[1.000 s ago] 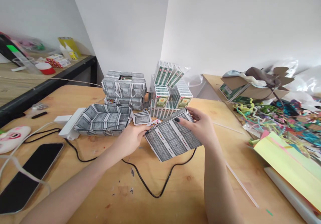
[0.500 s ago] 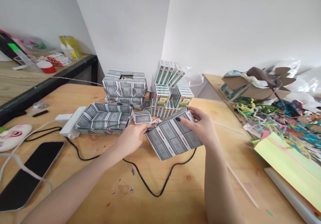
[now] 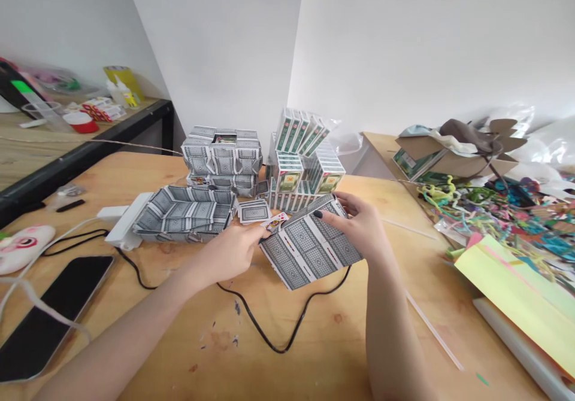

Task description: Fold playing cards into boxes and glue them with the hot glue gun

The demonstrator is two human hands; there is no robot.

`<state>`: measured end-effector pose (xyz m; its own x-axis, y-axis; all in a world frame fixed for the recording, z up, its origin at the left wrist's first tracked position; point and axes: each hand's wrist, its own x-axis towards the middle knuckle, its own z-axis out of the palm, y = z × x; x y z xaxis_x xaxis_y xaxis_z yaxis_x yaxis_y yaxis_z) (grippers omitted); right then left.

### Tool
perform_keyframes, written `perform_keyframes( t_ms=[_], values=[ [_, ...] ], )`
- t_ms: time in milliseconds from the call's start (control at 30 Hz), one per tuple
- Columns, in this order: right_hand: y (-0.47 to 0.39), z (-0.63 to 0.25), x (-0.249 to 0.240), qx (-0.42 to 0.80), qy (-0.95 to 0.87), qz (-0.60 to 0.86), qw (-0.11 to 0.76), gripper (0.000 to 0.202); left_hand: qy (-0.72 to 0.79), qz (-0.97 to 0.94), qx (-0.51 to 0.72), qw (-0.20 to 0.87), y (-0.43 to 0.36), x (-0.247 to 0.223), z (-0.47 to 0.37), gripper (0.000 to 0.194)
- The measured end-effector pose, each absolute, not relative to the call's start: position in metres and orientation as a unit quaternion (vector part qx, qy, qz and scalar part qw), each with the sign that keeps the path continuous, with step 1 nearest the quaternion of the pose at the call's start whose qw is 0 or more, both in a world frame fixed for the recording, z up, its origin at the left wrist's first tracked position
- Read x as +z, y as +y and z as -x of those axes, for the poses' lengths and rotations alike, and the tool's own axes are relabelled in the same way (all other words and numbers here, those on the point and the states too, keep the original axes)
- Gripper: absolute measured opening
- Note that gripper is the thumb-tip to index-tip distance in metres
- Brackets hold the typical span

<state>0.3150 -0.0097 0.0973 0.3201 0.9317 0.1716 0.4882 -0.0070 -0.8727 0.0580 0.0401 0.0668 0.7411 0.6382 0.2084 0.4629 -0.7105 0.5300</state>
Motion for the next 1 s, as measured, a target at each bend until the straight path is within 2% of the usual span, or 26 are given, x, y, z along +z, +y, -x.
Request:
perform_keyframes(
  t_ms=[133,233,300,467,567,733,867,1000],
  values=[
    [-0.013,-0.315,0.102,0.283,-0.539,0.643,0.464,0.062,0.279,-0.85,0.174,0.413,0.05,0.07,-0.055,0.017],
    [-0.014,-0.315,0.104,0.304,-0.545,0.629,0.464,0.063,0.261,-0.779,0.186,0.538,0.058,0.062,-0.057,0.011],
    [-0.014,-0.316,0.104,0.31,-0.549,0.625,0.46,0.063,0.244,-0.757,0.174,0.58,0.062,0.058,-0.058,0.01],
    [-0.014,-0.317,0.104,0.317,-0.556,0.614,0.463,0.06,0.245,-0.764,0.149,0.578,0.062,0.053,-0.058,0.015],
    [-0.014,-0.317,0.104,0.322,-0.556,0.609,0.466,0.061,0.264,-0.716,0.173,0.622,0.06,0.049,-0.061,0.021],
    [-0.015,-0.316,0.105,0.328,-0.57,0.595,0.461,0.063,0.301,-0.62,0.184,0.701,0.059,0.046,-0.067,0.065],
    [-0.018,-0.315,0.108,0.318,-0.601,0.58,0.449,0.063,0.29,-0.643,0.159,0.691,0.055,0.05,-0.068,0.064],
    [-0.024,-0.313,0.112,0.308,-0.63,0.556,0.446,0.062,0.318,-0.697,0.223,0.603,0.048,0.05,-0.072,0.061]
  ],
)
